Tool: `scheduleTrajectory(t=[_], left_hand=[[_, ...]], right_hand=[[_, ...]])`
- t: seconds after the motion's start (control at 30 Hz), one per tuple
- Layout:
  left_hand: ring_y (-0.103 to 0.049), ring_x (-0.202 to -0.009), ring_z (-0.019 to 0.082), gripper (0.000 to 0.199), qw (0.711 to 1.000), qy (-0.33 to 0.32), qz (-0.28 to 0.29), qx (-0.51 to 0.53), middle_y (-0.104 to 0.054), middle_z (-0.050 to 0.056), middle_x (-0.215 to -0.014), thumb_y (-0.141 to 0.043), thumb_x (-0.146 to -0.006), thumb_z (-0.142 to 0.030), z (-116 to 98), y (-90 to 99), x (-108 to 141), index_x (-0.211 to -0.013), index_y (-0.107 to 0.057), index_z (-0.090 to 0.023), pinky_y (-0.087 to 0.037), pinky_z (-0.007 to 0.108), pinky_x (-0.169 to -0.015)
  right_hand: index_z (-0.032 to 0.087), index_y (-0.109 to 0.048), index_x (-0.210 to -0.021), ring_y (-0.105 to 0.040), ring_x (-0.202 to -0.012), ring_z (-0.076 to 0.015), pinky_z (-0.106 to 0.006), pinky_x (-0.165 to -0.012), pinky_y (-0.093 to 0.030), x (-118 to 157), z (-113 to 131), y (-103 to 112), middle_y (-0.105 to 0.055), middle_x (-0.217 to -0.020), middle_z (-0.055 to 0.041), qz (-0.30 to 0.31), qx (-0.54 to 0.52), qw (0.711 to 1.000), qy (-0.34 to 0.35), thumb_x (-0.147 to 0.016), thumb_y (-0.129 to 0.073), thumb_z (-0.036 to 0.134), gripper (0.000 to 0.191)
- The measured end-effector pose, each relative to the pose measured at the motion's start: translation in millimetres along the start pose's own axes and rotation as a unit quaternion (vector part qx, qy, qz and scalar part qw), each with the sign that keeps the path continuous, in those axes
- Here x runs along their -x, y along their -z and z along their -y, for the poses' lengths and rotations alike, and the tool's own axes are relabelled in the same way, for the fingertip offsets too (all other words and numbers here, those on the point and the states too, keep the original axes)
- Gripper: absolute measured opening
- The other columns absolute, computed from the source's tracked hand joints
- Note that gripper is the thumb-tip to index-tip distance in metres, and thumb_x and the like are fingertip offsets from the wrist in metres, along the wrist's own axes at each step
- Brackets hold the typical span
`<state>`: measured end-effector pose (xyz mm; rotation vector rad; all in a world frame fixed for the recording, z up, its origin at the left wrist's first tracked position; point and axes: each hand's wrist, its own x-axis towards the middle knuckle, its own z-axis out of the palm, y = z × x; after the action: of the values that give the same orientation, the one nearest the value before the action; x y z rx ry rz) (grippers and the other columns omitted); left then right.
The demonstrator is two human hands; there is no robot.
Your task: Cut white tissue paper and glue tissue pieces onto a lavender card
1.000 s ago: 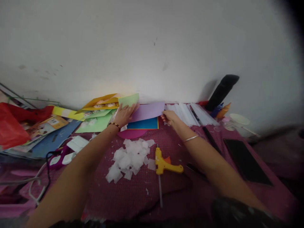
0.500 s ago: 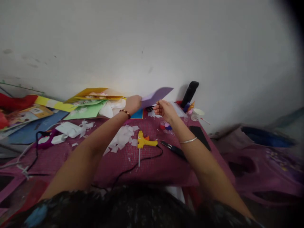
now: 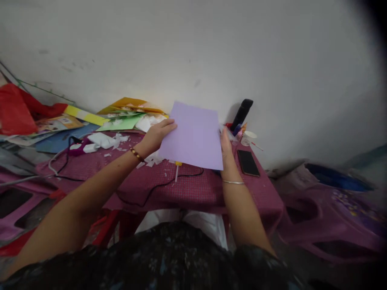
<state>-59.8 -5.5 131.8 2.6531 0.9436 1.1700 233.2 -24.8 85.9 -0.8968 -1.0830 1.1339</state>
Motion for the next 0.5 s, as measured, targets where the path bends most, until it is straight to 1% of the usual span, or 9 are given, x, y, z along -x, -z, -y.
scheduleTrajectory(t=[0.07, 0.1, 0.13, 0.17, 0.2, 0.27, 0.33, 0.4, 0.5], left_hand=[[-0.052, -0.134, 0.028, 0.041, 0.995, 0.006, -0.077, 0.066, -0.056, 0.013, -0.145, -0.064, -0.086, -0.025, 1.9, 1.2, 8.0, -0.127, -0.063, -0.02, -0.04, 0.048, -0.115], [-0.054, -0.131, 0.027, 0.046, 0.983, 0.042, -0.129, 0.125, -0.055, 0.013, -0.146, -0.066, -0.085, -0.03, 3.0, 1.1, 9.5, -0.13, -0.059, -0.02, -0.044, 0.046, -0.111], [-0.058, -0.126, 0.026, 0.048, 0.958, 0.099, -0.176, 0.201, -0.056, 0.012, -0.145, -0.066, -0.086, -0.035, 4.5, 0.5, 9.7, -0.132, -0.056, -0.021, -0.05, 0.043, -0.105], [-0.063, -0.117, 0.025, 0.047, 0.924, 0.163, -0.195, 0.284, -0.06, 0.013, -0.139, -0.062, -0.089, -0.042, 6.3, -0.4, 9.2, -0.131, -0.055, -0.022, -0.055, 0.041, -0.096], [-0.066, -0.11, 0.025, 0.047, 0.888, 0.221, -0.171, 0.364, -0.064, 0.014, -0.131, -0.056, -0.091, -0.049, 8.3, -1.8, 8.6, -0.128, -0.057, -0.02, -0.057, 0.04, -0.089], [-0.069, -0.101, 0.028, 0.054, 0.818, 0.302, -0.079, 0.483, -0.071, 0.015, -0.113, -0.044, -0.093, -0.061, 12.0, -6.4, 9.6, -0.118, -0.062, -0.017, -0.059, 0.041, -0.08], [-0.07, -0.1, 0.03, 0.06, 0.778, 0.337, -0.012, 0.531, -0.074, 0.015, -0.1, -0.042, -0.091, -0.066, 12.3, -13.3, 15.3, -0.109, -0.067, -0.015, -0.059, 0.042, -0.079], [-0.07, -0.096, 0.029, 0.052, 0.774, 0.357, 0.009, 0.524, -0.075, 0.013, -0.094, -0.058, -0.085, -0.061, 7.2, -20.5, 24.7, -0.106, -0.069, -0.015, -0.059, 0.04, -0.079], [-0.07, -0.084, 0.023, 0.038, 0.802, 0.362, 0.079, 0.468, -0.076, 0.009, -0.092, -0.077, -0.073, -0.042, -8.7, -26.5, 39.6, -0.101, -0.072, -0.017, -0.059, 0.034, -0.075]], right_hand=[[0.02, -0.066, -0.112, -0.071, -0.092, -0.0198, -0.04, -0.082, -0.061, -2.3, -10.4, -5.8, -0.074, -0.109, -0.0072, -0.019, -0.03, 0.999, 0.009, -0.097, -0.061, 0.043, 0.028], [0.021, -0.066, -0.113, -0.072, -0.094, -0.0215, -0.041, -0.083, -0.061, -3.0, -15.5, -9.7, -0.075, -0.108, -0.0066, -0.026, -0.044, 0.999, 0.017, -0.094, -0.063, 0.045, 0.03], [0.023, -0.066, -0.112, -0.072, -0.095, -0.0227, -0.042, -0.084, -0.061, -3.4, -20.2, -13.7, -0.077, -0.105, -0.0054, -0.031, -0.057, 0.998, 0.027, -0.09, -0.064, 0.047, 0.033], [0.024, -0.065, -0.112, -0.072, -0.097, -0.0235, -0.042, -0.086, -0.061, -3.5, -24.4, -17.3, -0.077, -0.105, -0.0046, -0.036, -0.07, 0.996, 0.038, -0.086, -0.066, 0.049, 0.036], [0.024, -0.065, -0.112, -0.072, -0.099, -0.0241, -0.043, -0.088, -0.061, -3.4, -27.7, -20.4, -0.078, -0.106, -0.0042, -0.041, -0.081, 0.995, 0.047, -0.083, -0.068, 0.05, 0.039], [0.025, -0.065, -0.109, -0.072, -0.101, -0.0247, -0.044, -0.09, -0.06, -2.7, -31.9, -23.9, -0.078, -0.107, -0.0044, -0.049, -0.095, 0.992, 0.06, -0.077, -0.071, 0.051, 0.042], [0.025, -0.066, -0.106, -0.072, -0.102, -0.0252, -0.043, -0.091, -0.06, -2.3, -33.1, -23.9, -0.078, -0.107, -0.0055, -0.057, -0.099, 0.991, 0.063, -0.074, -0.073, 0.049, 0.041], [0.024, -0.067, -0.105, -0.071, -0.102, -0.0251, -0.043, -0.093, -0.059, -2.8, -32.8, -21.0, -0.078, -0.108, -0.0062, -0.066, -0.096, 0.991, 0.063, -0.072, -0.074, 0.046, 0.04], [0.024, -0.067, -0.103, -0.07, -0.101, -0.0241, -0.042, -0.096, -0.056, -4.7, -31.7, -13.3, -0.077, -0.11, -0.0054, -0.097, -0.063, 0.99, 0.078, -0.072, -0.074, 0.043, 0.037]])
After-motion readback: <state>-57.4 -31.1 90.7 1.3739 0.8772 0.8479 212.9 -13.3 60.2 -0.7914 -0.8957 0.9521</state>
